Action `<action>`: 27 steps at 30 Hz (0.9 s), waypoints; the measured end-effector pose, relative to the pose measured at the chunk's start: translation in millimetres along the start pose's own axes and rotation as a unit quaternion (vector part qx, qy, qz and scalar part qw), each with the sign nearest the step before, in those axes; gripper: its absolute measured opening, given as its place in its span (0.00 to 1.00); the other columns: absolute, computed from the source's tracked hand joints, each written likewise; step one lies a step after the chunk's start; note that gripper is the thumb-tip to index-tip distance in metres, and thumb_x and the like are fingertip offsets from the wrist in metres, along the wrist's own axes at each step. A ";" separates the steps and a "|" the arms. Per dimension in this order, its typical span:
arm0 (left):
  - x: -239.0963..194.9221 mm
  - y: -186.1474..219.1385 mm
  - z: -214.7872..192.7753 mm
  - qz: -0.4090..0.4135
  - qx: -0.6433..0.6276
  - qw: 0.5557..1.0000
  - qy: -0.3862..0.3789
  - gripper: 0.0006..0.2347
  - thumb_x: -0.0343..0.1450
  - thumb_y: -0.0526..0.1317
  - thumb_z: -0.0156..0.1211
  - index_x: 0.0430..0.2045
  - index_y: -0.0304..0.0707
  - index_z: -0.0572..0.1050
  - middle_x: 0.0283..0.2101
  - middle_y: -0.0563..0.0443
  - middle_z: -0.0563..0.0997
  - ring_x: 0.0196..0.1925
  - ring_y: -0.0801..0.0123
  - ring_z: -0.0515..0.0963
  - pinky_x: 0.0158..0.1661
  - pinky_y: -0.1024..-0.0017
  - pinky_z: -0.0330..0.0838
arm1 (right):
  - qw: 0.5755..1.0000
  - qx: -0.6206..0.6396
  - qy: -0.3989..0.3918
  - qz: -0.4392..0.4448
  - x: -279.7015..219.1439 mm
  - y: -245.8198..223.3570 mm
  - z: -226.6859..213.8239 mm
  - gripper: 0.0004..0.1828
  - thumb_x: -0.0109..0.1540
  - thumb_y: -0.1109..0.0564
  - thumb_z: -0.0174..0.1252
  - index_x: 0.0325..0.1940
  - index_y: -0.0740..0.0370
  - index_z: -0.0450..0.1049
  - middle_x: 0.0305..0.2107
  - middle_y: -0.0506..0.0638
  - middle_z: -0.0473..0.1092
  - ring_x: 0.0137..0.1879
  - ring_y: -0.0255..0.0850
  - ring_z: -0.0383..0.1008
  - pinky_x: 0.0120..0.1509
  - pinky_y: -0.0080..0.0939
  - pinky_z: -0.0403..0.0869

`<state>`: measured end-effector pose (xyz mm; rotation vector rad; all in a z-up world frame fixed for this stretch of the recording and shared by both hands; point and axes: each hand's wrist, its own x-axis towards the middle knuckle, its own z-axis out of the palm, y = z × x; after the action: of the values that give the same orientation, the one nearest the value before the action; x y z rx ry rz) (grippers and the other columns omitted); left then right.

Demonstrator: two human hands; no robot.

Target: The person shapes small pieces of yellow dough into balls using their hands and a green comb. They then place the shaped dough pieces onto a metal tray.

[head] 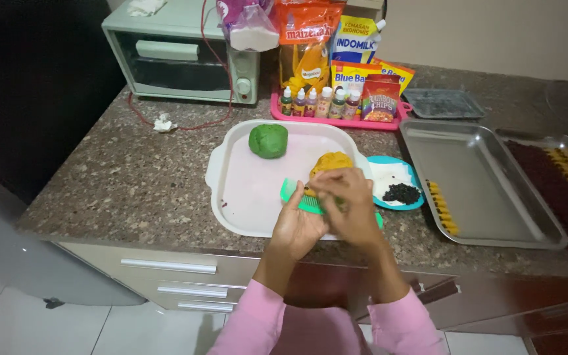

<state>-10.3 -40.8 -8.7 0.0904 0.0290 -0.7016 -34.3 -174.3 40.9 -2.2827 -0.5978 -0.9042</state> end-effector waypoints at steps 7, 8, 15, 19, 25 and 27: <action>3.9 -0.8 -10.2 0.030 0.016 0.997 -0.064 0.23 0.80 0.54 0.44 0.69 0.47 0.60 0.72 0.34 0.62 0.69 0.38 0.66 0.59 0.27 0.63 | 0.982 -0.100 0.006 0.158 -27.7 124.9 -50.2 0.07 0.61 0.64 0.65 0.41 0.54 0.83 0.33 0.57 0.75 0.45 0.59 0.74 0.52 0.56 0.71; 3.3 -1.3 -8.2 0.030 0.014 0.998 -0.062 0.24 0.80 0.54 0.45 0.70 0.46 0.60 0.72 0.34 0.62 0.70 0.39 0.66 0.60 0.27 0.63 | 0.962 -0.142 -0.008 0.235 -34.0 140.7 -55.3 0.05 0.62 0.63 0.66 0.39 0.55 0.84 0.31 0.55 0.76 0.43 0.57 0.76 0.48 0.54 0.73; 7.1 -1.8 -14.0 0.032 0.023 0.997 -0.067 0.24 0.80 0.55 0.43 0.71 0.48 0.58 0.73 0.36 0.61 0.71 0.39 0.63 0.59 0.27 0.62 | 0.928 -0.254 -0.068 0.262 -29.0 130.3 -54.6 0.02 0.58 0.58 0.69 0.35 0.55 0.84 0.29 0.56 0.70 0.42 0.57 0.73 0.42 0.54 0.76; 6.8 0.1 -16.8 0.030 0.005 0.997 -0.065 0.24 0.79 0.55 0.45 0.70 0.49 0.59 0.73 0.36 0.60 0.72 0.38 0.63 0.59 0.26 0.63 | 0.900 -0.374 -0.062 0.214 -32.5 135.9 -48.3 0.03 0.55 0.53 0.69 0.29 0.51 0.82 0.30 0.54 0.70 0.47 0.56 0.70 0.49 0.57 0.75; 11.9 -1.2 -17.8 0.027 -0.001 0.997 -0.074 0.24 0.80 0.55 0.43 0.71 0.48 0.58 0.74 0.35 0.59 0.72 0.38 0.62 0.59 0.26 0.63 | 0.959 -0.165 0.003 0.231 -21.2 90.5 -54.0 0.01 0.61 0.61 0.66 0.35 0.57 0.82 0.33 0.60 0.73 0.49 0.64 0.73 0.53 0.61 0.72; 12.8 -1.6 -18.9 0.025 0.001 0.997 -0.073 0.24 0.80 0.55 0.43 0.71 0.48 0.58 0.74 0.34 0.58 0.72 0.38 0.62 0.59 0.26 0.63 | 0.975 -0.051 0.038 0.212 -14.3 55.9 -47.1 0.01 0.62 0.63 0.65 0.36 0.63 0.81 0.34 0.68 0.74 0.50 0.70 0.73 0.53 0.63 0.71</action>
<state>-1.5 -48.5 -28.4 0.0415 -0.1127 -0.6568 -31.8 -248.6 37.5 -2.3245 -0.0229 -0.8176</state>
